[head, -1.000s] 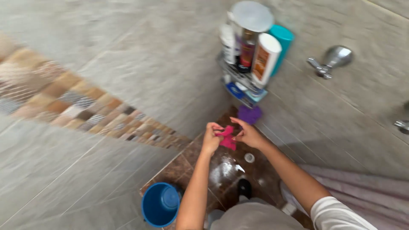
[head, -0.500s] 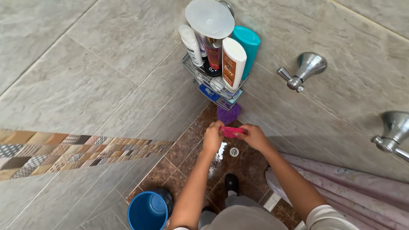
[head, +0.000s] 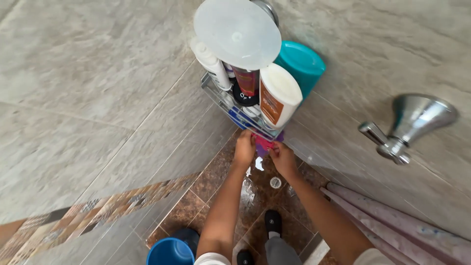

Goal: Cleaning the sink and toilet in a bathroom using cleaning products and a rag.

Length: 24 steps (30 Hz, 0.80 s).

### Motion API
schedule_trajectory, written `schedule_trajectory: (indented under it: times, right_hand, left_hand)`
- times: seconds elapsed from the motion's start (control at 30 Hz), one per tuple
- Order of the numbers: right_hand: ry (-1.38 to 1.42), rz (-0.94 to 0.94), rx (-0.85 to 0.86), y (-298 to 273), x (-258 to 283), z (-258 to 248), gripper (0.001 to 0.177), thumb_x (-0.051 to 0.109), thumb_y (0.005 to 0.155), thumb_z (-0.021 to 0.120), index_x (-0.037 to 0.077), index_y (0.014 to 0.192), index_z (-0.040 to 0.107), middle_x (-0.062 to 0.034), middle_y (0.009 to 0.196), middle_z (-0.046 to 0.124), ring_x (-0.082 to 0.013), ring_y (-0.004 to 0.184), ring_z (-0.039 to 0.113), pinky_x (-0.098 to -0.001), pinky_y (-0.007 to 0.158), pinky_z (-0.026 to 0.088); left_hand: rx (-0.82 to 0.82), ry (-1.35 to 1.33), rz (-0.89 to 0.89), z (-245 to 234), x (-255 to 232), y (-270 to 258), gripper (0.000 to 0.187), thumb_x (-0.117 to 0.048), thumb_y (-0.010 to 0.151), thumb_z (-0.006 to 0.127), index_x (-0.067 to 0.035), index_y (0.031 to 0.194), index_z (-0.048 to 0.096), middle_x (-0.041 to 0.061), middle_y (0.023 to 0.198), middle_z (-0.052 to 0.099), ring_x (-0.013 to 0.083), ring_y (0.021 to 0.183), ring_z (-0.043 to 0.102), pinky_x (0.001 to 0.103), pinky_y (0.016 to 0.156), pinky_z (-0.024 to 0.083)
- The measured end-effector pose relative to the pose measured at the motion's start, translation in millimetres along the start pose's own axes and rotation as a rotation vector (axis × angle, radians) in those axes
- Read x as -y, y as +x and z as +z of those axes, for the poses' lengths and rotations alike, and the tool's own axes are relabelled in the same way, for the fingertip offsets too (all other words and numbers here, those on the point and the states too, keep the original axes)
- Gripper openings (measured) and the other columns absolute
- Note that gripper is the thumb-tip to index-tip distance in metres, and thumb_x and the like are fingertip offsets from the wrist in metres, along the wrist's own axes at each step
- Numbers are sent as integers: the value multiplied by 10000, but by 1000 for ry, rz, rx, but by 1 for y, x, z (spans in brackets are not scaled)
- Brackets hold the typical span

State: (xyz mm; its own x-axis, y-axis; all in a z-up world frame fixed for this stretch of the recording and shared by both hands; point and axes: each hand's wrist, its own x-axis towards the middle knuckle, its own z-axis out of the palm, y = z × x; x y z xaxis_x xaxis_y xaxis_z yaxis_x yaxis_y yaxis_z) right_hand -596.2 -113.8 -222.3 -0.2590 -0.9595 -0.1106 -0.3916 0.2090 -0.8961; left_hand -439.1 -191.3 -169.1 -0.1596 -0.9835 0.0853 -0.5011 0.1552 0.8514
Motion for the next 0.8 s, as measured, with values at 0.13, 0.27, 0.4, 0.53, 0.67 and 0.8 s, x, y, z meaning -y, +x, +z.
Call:
schedule_trajectory:
  times: [0.13,0.27,0.4,0.53,0.67,0.8]
  right_hand:
    - [-70,5,-23,-9,21,-5,417,72,898,682,15,1295,567,-181,1130,672,-259,914,730,-372,739,594]
    - [-542,-434,82,-11,27,4,578,31,801,660,14,1365,536,-199,1295,574,-379,1196,550,-525,970,470]
    - [-678,-292,239,1,22,22,663,95,718,709,-14,1343,517,-191,1323,554,-369,1238,497,-582,878,425]
    - [-790,-200,305,10,10,38,474,114,847,677,32,1296,548,-147,1332,570,-347,1311,490,-577,956,422]
    - [-672,-173,234,22,20,37,547,134,810,707,40,1325,550,-179,1326,568,-378,1284,489,-616,931,408]
    - [-608,-316,126,33,21,35,563,115,728,711,15,1268,590,-245,1258,594,-443,1183,544,-605,915,449]
  left_hand:
    - [62,100,-24,25,38,18,319,70,894,598,-28,1198,613,272,1176,652,485,1062,635,529,846,522]
    - [311,261,-51,16,26,23,592,65,753,646,4,1325,506,308,1374,465,519,1004,609,559,807,506]
    - [437,674,314,20,47,6,477,-57,807,696,-133,1268,600,113,1295,588,306,1199,617,538,974,437]
    - [482,870,426,16,30,5,416,-126,853,675,-168,1261,609,38,1343,593,302,1267,516,472,895,386]
    - [608,842,213,39,45,12,498,-173,844,648,-157,1339,599,47,1314,594,323,1268,491,519,937,400]
    - [592,891,152,51,55,24,497,-188,841,651,-167,1334,594,100,1499,496,377,1303,485,587,1006,412]
